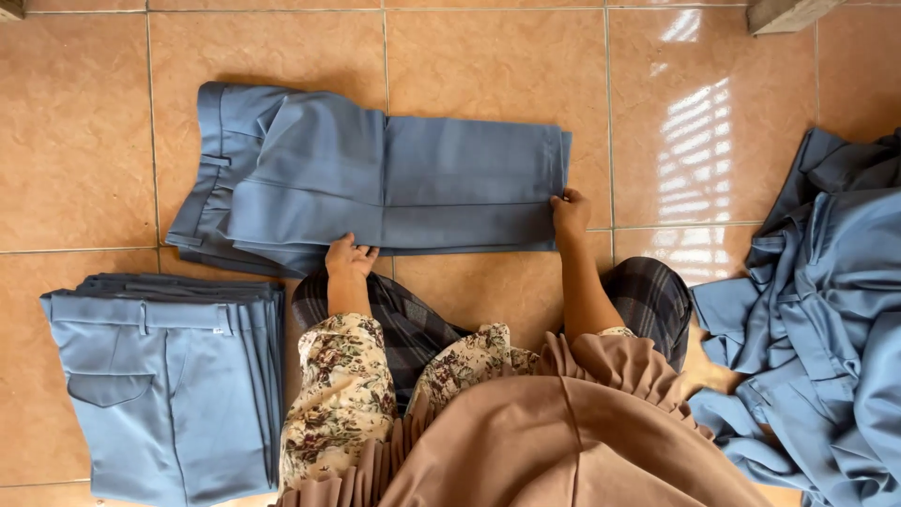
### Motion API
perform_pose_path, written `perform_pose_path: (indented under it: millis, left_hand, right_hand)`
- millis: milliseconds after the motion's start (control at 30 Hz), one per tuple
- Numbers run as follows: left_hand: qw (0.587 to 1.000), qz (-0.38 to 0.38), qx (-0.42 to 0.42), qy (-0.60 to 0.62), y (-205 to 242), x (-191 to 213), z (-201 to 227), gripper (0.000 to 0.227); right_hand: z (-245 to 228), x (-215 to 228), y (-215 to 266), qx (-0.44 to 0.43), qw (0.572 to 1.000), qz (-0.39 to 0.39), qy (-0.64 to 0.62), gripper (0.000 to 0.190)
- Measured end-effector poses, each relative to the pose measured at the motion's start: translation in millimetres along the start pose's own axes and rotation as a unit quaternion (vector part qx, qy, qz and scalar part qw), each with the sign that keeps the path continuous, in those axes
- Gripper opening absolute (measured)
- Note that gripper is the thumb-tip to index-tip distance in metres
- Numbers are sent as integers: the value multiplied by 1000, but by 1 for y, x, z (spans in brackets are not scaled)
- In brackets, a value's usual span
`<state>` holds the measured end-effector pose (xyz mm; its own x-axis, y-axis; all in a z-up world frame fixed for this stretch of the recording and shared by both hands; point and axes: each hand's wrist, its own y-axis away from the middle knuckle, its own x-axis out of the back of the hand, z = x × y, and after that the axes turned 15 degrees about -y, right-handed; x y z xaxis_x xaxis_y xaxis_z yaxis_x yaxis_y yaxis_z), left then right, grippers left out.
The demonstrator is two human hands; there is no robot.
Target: The person is folding blue trousers on a tiled floor and stacking them neatly.
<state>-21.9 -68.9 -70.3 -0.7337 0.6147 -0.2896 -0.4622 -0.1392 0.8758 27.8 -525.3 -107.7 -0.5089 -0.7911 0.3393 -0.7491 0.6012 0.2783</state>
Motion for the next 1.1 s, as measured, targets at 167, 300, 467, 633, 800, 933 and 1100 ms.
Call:
perform_pose_path:
  millis: [167,300,467,633,800,933,1100]
  left_hand:
    - [997,56,19,-39,-33,11,-5,61]
    - [988,116,-67,-76,14,-25,-19,63]
    - [971,179,-80,-139,0,-27,-31,61]
    - [971,174,-88,-138,34,-42,-27,65]
    - [959,192,-100,-182,51,-48,-32,71]
    - [948,201,-133,-210,78,-58,-37,78]
    - [828,253,-289,-408,91,-47,-59,86]
  right_hand:
    - [-35,9,20,5,999,29,-40,27]
    - [-83,24,45,33,997,63,-37,29]
    - [-24,24,31,-38,994,49,85,31]
    - [-23,25,38,-81,986,31,143,46]
    - [-30,9,34,-87,976,3,198,74]
    - [8,0,1,-128,971,-21,199,75]
    - [-17,-4,3,-122,971,-41,201,64]
